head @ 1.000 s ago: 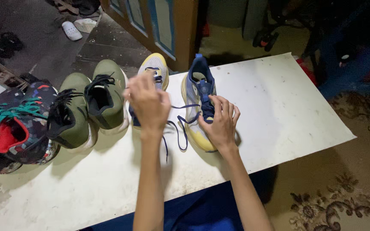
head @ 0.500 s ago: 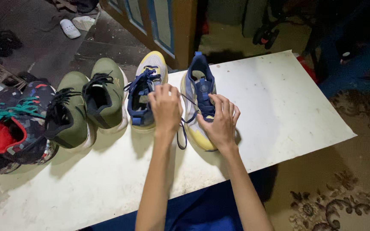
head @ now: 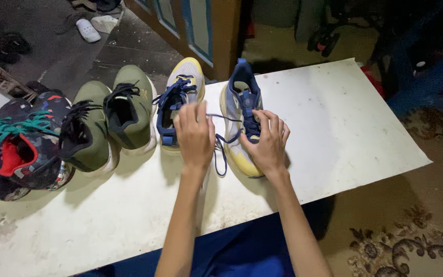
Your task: The person threads a navy shoelace through the eyelets of a sneaker, pulling the lace ends through the eyelets and tightening the lacing across the shoe's tongue. Several other pairs of sneakers are lined up on the board beside the shoe being laced.
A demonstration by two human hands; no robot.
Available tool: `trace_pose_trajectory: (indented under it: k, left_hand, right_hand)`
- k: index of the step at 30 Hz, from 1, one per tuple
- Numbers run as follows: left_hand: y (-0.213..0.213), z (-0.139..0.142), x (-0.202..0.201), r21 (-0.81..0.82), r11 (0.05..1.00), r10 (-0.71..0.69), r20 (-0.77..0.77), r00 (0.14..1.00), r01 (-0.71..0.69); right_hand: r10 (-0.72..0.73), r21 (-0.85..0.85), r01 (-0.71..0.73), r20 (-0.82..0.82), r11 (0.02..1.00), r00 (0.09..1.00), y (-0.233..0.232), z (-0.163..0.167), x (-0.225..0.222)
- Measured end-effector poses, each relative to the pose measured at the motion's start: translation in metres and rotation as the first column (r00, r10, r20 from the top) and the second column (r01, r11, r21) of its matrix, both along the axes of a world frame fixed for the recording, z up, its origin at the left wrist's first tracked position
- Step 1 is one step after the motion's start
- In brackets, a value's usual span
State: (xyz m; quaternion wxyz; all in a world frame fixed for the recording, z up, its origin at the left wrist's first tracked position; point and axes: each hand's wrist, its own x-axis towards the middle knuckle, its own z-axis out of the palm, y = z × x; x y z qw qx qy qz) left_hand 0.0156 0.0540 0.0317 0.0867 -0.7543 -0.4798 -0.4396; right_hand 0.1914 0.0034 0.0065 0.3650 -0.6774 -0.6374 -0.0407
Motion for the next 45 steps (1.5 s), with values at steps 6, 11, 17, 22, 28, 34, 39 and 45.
trace_pose_trajectory:
  k: [6, 11, 17, 22, 28, 34, 39, 45]
  left_hand:
    - [-0.053, -0.029, -0.043, -0.266, 0.894, -0.366, 0.026, 0.93, 0.36]
    - [-0.071, -0.045, -0.068, -0.49, 0.746, -0.493, 0.048, 0.869, 0.451]
    - [-0.078, -0.051, -0.072, -0.551, 0.722, -0.499, 0.006, 0.867, 0.419]
    - [-0.079, -0.038, -0.063, -0.463, 0.756, -0.527, -0.012, 0.85, 0.462]
    - [-0.076, -0.016, -0.034, -0.341, 0.743, -0.509, 0.272, 0.817, 0.576]
    - [-0.044, -0.007, 0.029, -0.271, 0.758, -0.358, 0.588, 0.725, 0.594]
    - [-0.018, -0.011, 0.056, -0.242, 0.804, -0.342, 0.56, 0.755, 0.544]
    - [0.004, -0.025, 0.074, -0.21, 0.837, -0.367, 0.468, 0.803, 0.505]
  right_hand:
    - [0.021, 0.009, -0.021, -0.042, 1.0, 0.999, -0.003, 0.002, 0.001]
    - [0.044, -0.006, -0.045, -0.118, 0.999, 0.992, -0.009, 0.002, 0.003]
    - [0.036, -0.017, -0.04, -0.218, 0.999, 0.975, -0.015, -0.005, 0.01]
    - [0.055, 0.053, -0.041, -0.3, 0.998, 0.952, -0.015, -0.006, 0.021]
    - [0.043, 0.006, -0.044, -0.403, 0.999, 0.914, 0.005, 0.009, 0.034]
    - [-0.013, -0.085, -0.013, -0.294, 0.996, 0.956, 0.019, 0.022, 0.036]
    - [-0.091, -0.249, -0.061, -0.557, 0.967, 0.825, 0.025, 0.012, 0.047]
    - [0.053, -0.118, -0.307, -0.868, 0.944, 0.494, 0.034, -0.013, 0.07]
